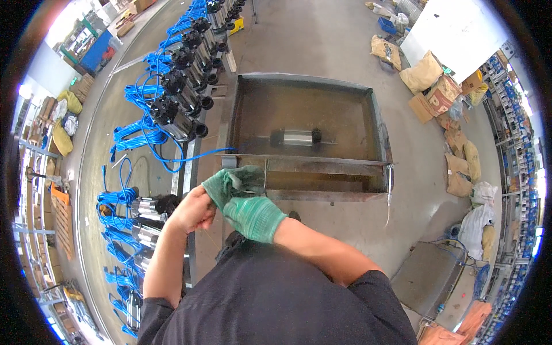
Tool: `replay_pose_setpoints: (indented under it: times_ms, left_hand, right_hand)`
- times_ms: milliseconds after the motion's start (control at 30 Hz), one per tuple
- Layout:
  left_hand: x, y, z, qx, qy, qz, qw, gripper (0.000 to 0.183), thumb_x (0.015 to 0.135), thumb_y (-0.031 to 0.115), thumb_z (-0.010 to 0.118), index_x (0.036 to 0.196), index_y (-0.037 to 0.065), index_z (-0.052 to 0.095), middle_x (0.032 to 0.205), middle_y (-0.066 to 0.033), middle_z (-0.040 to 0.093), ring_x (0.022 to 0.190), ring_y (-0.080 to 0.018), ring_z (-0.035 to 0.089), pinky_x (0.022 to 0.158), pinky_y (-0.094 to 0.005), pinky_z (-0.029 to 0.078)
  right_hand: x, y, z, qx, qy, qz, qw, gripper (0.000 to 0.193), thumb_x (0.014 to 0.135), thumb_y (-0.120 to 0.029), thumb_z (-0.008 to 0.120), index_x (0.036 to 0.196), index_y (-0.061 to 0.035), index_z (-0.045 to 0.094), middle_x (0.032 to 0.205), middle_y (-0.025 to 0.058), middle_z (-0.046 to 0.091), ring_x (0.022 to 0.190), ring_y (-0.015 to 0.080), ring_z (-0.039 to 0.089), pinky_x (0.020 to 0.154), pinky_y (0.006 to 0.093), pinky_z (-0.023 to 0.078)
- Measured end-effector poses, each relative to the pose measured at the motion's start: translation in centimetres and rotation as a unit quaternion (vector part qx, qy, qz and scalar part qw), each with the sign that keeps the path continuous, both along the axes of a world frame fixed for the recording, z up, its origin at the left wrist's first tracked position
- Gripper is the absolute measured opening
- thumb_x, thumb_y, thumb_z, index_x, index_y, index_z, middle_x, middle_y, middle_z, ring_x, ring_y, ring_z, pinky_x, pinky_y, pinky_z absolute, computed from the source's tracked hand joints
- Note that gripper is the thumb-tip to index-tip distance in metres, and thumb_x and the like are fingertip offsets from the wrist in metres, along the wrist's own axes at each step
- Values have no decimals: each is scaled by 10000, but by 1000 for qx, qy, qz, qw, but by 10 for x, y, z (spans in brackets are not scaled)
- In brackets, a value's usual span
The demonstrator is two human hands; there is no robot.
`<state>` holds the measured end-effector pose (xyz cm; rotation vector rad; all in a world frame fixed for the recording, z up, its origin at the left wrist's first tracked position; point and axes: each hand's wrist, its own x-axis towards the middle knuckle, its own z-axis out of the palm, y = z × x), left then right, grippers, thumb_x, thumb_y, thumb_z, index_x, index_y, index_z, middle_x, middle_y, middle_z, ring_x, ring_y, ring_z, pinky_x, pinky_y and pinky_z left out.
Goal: The person lifts a cylindrical pump from a water tank, checks it, and then places it back into the water.
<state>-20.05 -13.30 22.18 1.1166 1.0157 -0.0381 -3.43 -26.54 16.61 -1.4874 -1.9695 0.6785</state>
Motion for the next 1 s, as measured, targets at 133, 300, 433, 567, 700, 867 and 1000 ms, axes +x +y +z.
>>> replay_pose_setpoints:
  times_ms: [133, 300, 433, 567, 700, 867, 1000]
  left_hand:
    - [0, -10, -19, -109, -180, 249, 946, 118, 1113, 172, 489, 1110, 149, 605, 575, 48, 398, 386, -81, 330, 354, -243, 238]
    - [17, 2, -66, 10, -292, 370, 882, 267, 1055, 93, 622, 1316, 44, 651, 1220, -79, 727, 1074, -190, 700, 942, -340, 566]
    - [40, -4, -65, 162, -293, 250, 908, 163, 985, 110, 710, 1112, 9, 690, 1036, -97, 758, 990, -206, 720, 871, -353, 573]
    - [27, 1, -54, 476, -153, 117, 858, 103, 833, -6, 715, 933, 17, 726, 996, -140, 751, 937, -273, 718, 851, -394, 553]
    - [23, -3, -51, 625, -109, 38, 772, 185, 790, -19, 664, 960, 15, 725, 1040, -195, 733, 1019, -410, 673, 903, -455, 539]
    - [2, -9, -72, 659, 11, -54, 750, 305, 797, -2, 632, 1087, 7, 725, 1125, -247, 710, 1115, -475, 647, 932, -497, 534]
    - [-1, -7, -87, 660, -8, -62, 748, 313, 888, 158, 620, 1140, 0, 717, 1153, -274, 702, 1096, -499, 646, 954, -490, 526]
  right_hand:
    - [-5, 3, -7, 38, 22, 10, 999, 74, 890, -113, 650, 944, -63, 659, 869, 146, 695, 753, 376, 689, 663, 474, 552]
    - [-13, 15, 11, 59, 118, 16, 991, 112, 945, -169, 668, 1010, -78, 669, 951, 163, 699, 894, 400, 689, 767, 482, 549]
    - [-14, 28, -4, 70, 118, -14, 990, 136, 971, -183, 661, 1045, -70, 672, 1005, 184, 705, 930, 418, 681, 789, 499, 541]
    - [-7, 28, 8, -9, 99, -138, 985, 188, 982, -225, 662, 1091, -72, 685, 1047, 192, 715, 949, 421, 684, 817, 493, 546]
    - [-7, 37, 39, -72, 56, -182, 979, 260, 968, -297, 676, 1103, -75, 689, 1063, 188, 723, 969, 410, 693, 841, 495, 552]
    - [-14, 38, 39, -114, 18, -180, 977, 311, 963, -352, 664, 1107, -77, 683, 1098, 201, 718, 999, 416, 692, 862, 509, 548]
    - [-18, 40, 14, -112, -7, -181, 977, 288, 937, -340, 678, 1046, -74, 678, 1011, 212, 722, 957, 428, 699, 823, 528, 547]
